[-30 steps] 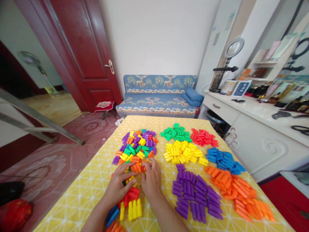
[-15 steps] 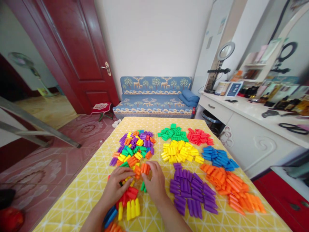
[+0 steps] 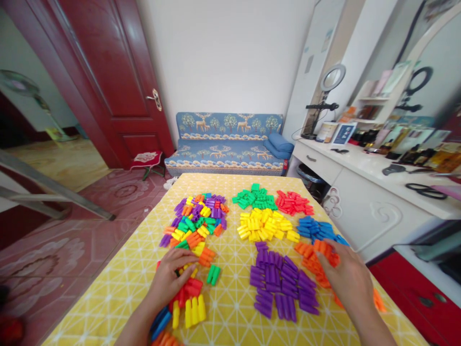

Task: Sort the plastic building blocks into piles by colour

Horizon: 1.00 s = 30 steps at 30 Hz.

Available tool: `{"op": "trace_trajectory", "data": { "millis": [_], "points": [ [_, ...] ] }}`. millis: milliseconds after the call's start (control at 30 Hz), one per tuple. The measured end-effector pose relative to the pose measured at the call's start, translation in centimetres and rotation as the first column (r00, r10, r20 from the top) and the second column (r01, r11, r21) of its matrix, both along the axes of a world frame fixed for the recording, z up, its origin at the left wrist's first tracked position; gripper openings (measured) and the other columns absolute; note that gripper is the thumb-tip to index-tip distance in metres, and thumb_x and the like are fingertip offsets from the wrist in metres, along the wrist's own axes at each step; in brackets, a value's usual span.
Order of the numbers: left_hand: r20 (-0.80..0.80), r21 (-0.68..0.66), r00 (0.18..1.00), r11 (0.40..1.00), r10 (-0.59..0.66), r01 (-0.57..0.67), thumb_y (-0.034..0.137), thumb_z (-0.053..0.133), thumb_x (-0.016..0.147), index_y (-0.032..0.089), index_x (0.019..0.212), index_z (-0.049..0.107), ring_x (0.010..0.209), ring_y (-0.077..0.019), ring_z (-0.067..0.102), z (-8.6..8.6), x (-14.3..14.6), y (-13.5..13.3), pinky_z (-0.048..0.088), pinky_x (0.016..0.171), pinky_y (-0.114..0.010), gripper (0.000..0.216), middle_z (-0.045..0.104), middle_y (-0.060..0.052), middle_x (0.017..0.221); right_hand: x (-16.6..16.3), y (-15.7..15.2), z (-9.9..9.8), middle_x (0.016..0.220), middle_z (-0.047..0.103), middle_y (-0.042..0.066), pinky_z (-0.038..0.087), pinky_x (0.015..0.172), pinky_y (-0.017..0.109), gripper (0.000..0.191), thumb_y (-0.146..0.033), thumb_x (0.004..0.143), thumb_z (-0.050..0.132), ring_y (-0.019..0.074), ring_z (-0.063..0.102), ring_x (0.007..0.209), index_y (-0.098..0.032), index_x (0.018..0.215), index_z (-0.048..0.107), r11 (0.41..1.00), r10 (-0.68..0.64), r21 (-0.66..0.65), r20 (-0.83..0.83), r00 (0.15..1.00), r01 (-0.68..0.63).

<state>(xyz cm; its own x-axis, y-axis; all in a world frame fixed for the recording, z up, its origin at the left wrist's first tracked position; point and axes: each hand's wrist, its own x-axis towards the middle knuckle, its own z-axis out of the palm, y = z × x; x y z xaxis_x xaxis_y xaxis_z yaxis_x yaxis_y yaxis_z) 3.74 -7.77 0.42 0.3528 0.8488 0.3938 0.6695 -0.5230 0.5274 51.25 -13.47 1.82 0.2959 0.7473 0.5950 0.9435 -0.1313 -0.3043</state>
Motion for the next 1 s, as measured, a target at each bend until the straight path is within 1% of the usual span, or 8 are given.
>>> {"op": "trace_trajectory", "data": {
  "millis": [200,300,400,567,700,767,833,1000],
  "points": [
    [0.019,0.004,1.000,1.000,0.000,0.000,0.033,0.057,0.087,0.029,0.099,0.075,0.095,-0.0231,0.062,0.0,0.0,0.0,0.049,0.085,-0.040,0.022,0.071,-0.006,0.097,2.9,-1.2,-2.5,0.097,0.070,0.018,0.048,0.071,0.047,0.039,-0.054,0.073,0.056,0.0343,0.065,0.088,-0.025,0.095,0.068,0.994,-0.061,-0.092,-0.043,0.997,0.056],
    [0.029,0.002,1.000,1.000,0.003,-0.003,0.033,0.057,0.087,0.029,0.099,0.075,0.094,-0.0229,0.062,-0.1,0.0,0.0,0.049,0.085,-0.040,0.022,0.071,-0.006,0.097,2.5,-1.3,-2.1,0.101,0.070,0.017,0.049,0.069,0.048,0.043,-0.059,0.074,0.052,0.0343,0.064,0.089,-0.027,0.098,0.067,0.989,-0.095,-0.115,0.013,0.995,0.096],
    [0.047,0.011,0.999,1.000,0.005,-0.005,0.034,0.057,0.087,0.028,0.095,0.076,0.093,-0.0231,0.062,-0.1,0.0,0.0,0.049,0.084,-0.041,0.021,0.071,-0.007,0.095,0.4,-1.2,-0.7,0.103,0.068,0.015,0.050,0.079,0.051,0.050,-0.064,0.078,0.045,0.0344,0.062,0.095,-0.024,0.099,0.066,0.996,-0.081,-0.036,0.062,0.995,0.083],
    [0.068,0.005,0.998,1.000,0.013,-0.014,0.032,0.058,0.086,0.028,0.094,0.076,0.093,-0.0232,0.062,0.0,0.2,-0.1,0.049,0.084,-0.041,0.020,0.072,-0.007,0.094,-9.6,0.1,0.7,0.111,0.065,0.007,0.047,0.096,0.044,0.030,-0.045,0.086,0.051,0.0257,0.060,0.107,-0.025,0.105,0.063,0.965,0.258,0.086,-0.172,0.951,-0.246],
    [0.068,-0.015,0.998,1.000,0.017,-0.016,0.032,0.058,0.086,0.029,0.092,0.075,0.094,-0.0233,0.062,0.1,0.2,-0.2,0.048,0.085,-0.041,0.018,0.071,-0.005,0.095,-20.5,1.3,-0.5,0.121,0.062,0.004,0.048,0.098,0.039,0.030,-0.024,0.086,0.049,0.0210,0.057,0.114,-0.029,0.114,0.062,0.790,0.563,-0.021,-0.368,0.740,-0.612],
    [0.067,-0.024,0.998,1.000,0.020,-0.018,0.032,0.059,0.086,0.029,0.096,0.074,0.095,-0.0234,0.062,0.0,0.2,-0.2,0.048,0.086,-0.041,0.019,0.071,-0.005,0.097,-25.0,1.9,-1.4,0.130,0.056,0.005,0.046,0.100,0.038,0.045,-0.017,0.083,0.050,0.0211,0.053,0.120,-0.029,0.126,0.055,0.761,0.575,-0.049,-0.411,0.708,-0.647],
    [0.072,-0.026,0.997,0.999,0.030,-0.029,0.033,0.060,0.086,0.028,0.102,0.073,0.097,-0.0240,0.061,0.0,0.1,-0.2,0.047,0.088,-0.042,0.021,0.071,-0.006,0.099,-28.3,2.4,-2.2,0.131,0.054,0.008,0.046,0.099,0.039,0.055,-0.015,0.078,0.052,0.0240,0.052,0.120,-0.026,0.133,0.050,0.802,0.514,-0.064,-0.432,0.741,-0.594],
    [0.090,-0.019,0.995,0.999,0.043,-0.042,0.035,0.063,0.084,0.027,0.115,0.067,0.102,-0.0252,0.061,-0.1,-0.1,-0.2,0.046,0.094,-0.044,0.032,0.070,-0.008,0.107,-31.7,2.7,-3.3,0.102,0.061,0.007,0.052,0.079,0.035,0.045,-0.014,0.075,0.055,0.0252,0.062,0.093,-0.026,0.118,0.059,0.843,0.409,-0.155,-0.438,0.800,-0.515]
  ]
}}
